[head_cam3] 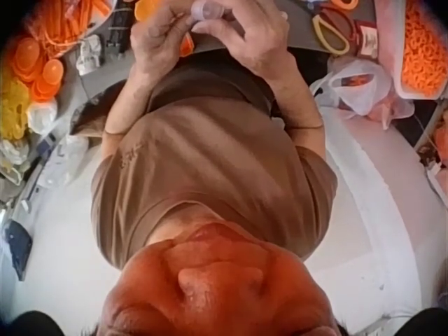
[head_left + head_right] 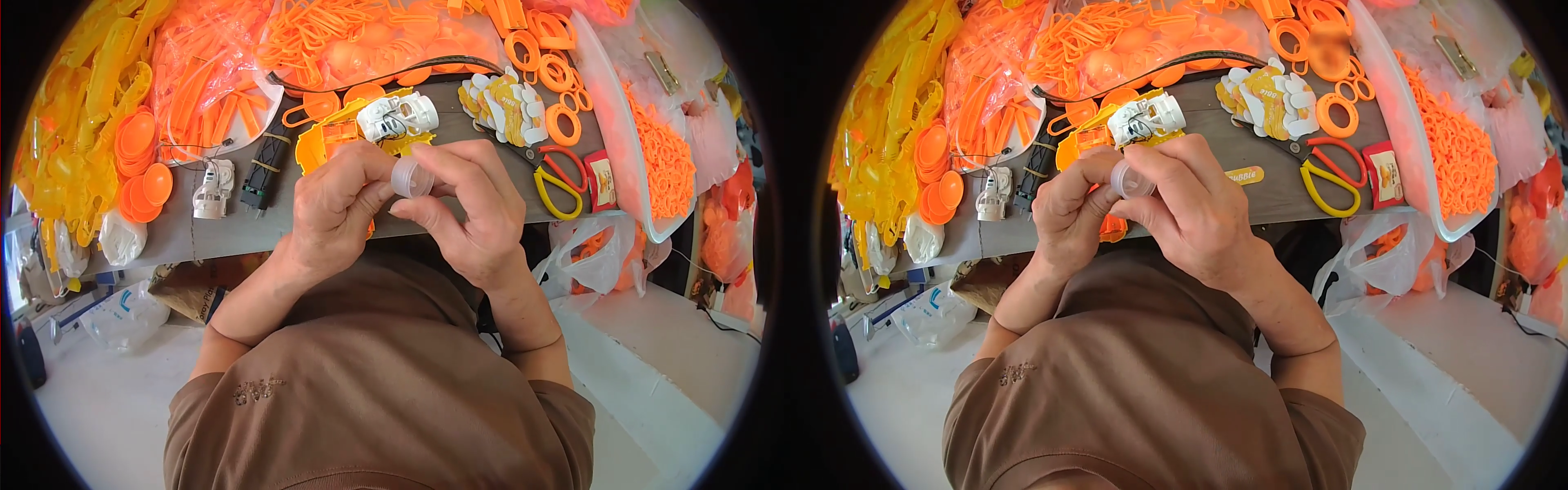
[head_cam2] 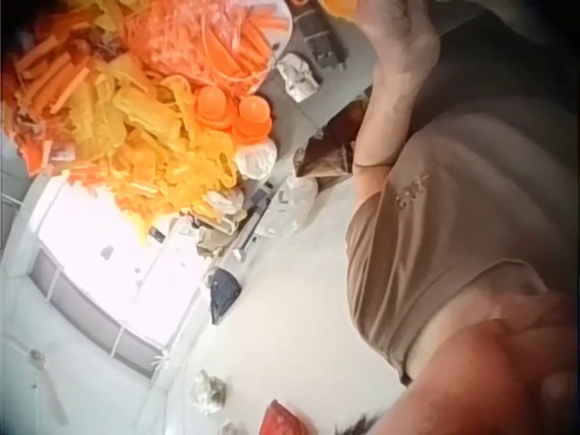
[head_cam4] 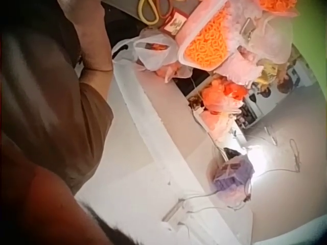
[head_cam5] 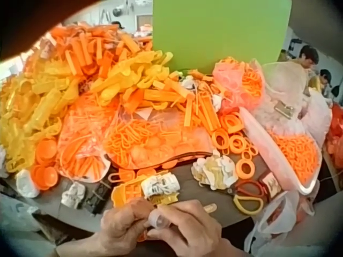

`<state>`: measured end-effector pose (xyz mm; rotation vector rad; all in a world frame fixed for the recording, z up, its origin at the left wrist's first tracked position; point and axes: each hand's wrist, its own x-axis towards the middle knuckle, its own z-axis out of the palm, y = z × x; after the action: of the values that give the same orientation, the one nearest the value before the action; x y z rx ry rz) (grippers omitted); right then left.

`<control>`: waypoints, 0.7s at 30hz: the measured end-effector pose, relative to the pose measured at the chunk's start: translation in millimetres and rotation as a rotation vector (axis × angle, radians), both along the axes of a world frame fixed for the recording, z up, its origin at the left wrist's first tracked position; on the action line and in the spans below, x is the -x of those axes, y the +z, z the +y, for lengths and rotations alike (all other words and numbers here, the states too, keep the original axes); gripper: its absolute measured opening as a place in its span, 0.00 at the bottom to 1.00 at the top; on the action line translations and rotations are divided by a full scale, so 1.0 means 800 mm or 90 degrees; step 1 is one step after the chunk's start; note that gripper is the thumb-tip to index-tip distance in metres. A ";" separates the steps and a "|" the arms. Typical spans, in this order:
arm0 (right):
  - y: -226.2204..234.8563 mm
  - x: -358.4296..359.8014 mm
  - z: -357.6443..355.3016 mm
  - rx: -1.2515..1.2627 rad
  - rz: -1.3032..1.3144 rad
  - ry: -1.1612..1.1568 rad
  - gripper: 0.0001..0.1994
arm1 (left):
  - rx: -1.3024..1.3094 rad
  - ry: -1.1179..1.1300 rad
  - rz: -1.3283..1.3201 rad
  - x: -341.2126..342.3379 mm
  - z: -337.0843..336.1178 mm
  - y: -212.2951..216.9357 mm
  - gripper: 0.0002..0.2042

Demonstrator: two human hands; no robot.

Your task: Assembling a yellow toy bubble gun by fitting internal mechanical parts and outer casing components.

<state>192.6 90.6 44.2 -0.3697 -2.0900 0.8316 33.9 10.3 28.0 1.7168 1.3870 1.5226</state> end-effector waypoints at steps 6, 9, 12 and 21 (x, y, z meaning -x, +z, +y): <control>-0.009 -0.009 -0.017 0.276 0.112 0.044 0.20 | -0.061 -0.006 0.107 -0.004 0.008 0.030 0.17; 0.005 -0.014 -0.012 0.217 0.069 0.046 0.12 | -0.064 -0.030 0.154 0.006 0.008 0.025 0.20; 0.008 -0.018 -0.010 0.085 -0.016 0.005 0.07 | -0.024 -0.056 0.123 0.009 0.008 0.018 0.19; 0.000 -0.029 0.002 -0.219 -0.136 0.069 0.13 | 0.011 -0.151 0.115 0.007 0.008 0.012 0.20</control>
<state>215.4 92.1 44.2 -0.1652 -2.4177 0.4946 28.3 16.9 38.0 1.9701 1.2228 1.2498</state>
